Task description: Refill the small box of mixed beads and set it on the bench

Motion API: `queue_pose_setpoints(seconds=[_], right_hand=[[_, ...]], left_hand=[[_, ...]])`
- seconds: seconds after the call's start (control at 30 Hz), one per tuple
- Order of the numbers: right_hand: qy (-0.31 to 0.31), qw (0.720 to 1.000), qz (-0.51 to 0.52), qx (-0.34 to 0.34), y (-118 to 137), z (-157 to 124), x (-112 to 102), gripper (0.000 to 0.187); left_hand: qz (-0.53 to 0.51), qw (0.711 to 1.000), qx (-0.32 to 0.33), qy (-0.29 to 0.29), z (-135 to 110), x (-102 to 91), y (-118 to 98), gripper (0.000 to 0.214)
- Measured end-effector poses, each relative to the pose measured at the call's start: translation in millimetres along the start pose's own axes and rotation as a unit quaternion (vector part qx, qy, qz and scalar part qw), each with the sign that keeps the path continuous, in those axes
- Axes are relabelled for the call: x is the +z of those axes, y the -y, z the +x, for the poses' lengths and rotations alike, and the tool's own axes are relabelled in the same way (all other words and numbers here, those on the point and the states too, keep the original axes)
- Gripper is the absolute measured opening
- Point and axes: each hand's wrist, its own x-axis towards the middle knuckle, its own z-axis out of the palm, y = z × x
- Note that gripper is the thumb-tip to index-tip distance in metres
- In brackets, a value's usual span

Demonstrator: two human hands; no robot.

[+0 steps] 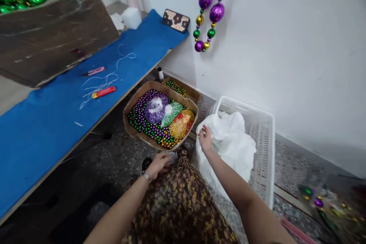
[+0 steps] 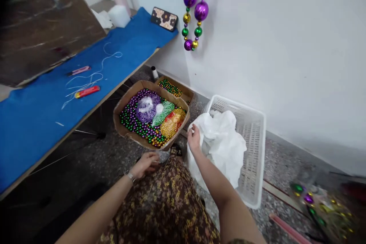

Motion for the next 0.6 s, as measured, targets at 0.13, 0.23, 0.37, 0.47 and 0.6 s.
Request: queue_pose_setpoints(seconds=[0.13, 0.23, 0.37, 0.47, 0.6], right_hand=[[-0.058, 0.997, 0.013, -0.047, 41, 64, -14, 0.058], [-0.079, 0.996, 0.003, -0.042, 57, 131, -9, 0.053], [-0.015, 0.999, -0.05, -0.003, 52, 226, 18, 0.051], [0.061, 0.995, -0.074, -0.001, 33, 273, 49, 0.047], [0.162, 0.985, -0.06, 0.011, 7, 278, 85, 0.037]], left_hand=[[0.047, 0.993, 0.084, 0.07, -12, 8.4, -47, 0.013], [0.126, 0.95, 0.268, 0.103, 3, 31.7, -122, 0.018], [0.269, 0.846, 0.46, 0.0, 61, 76.5, -239, 0.013], [0.417, 0.763, 0.484, -0.098, 121, 102.4, -306, 0.02], [0.626, 0.639, 0.424, -0.141, 198, 110.0, -354, 0.032]])
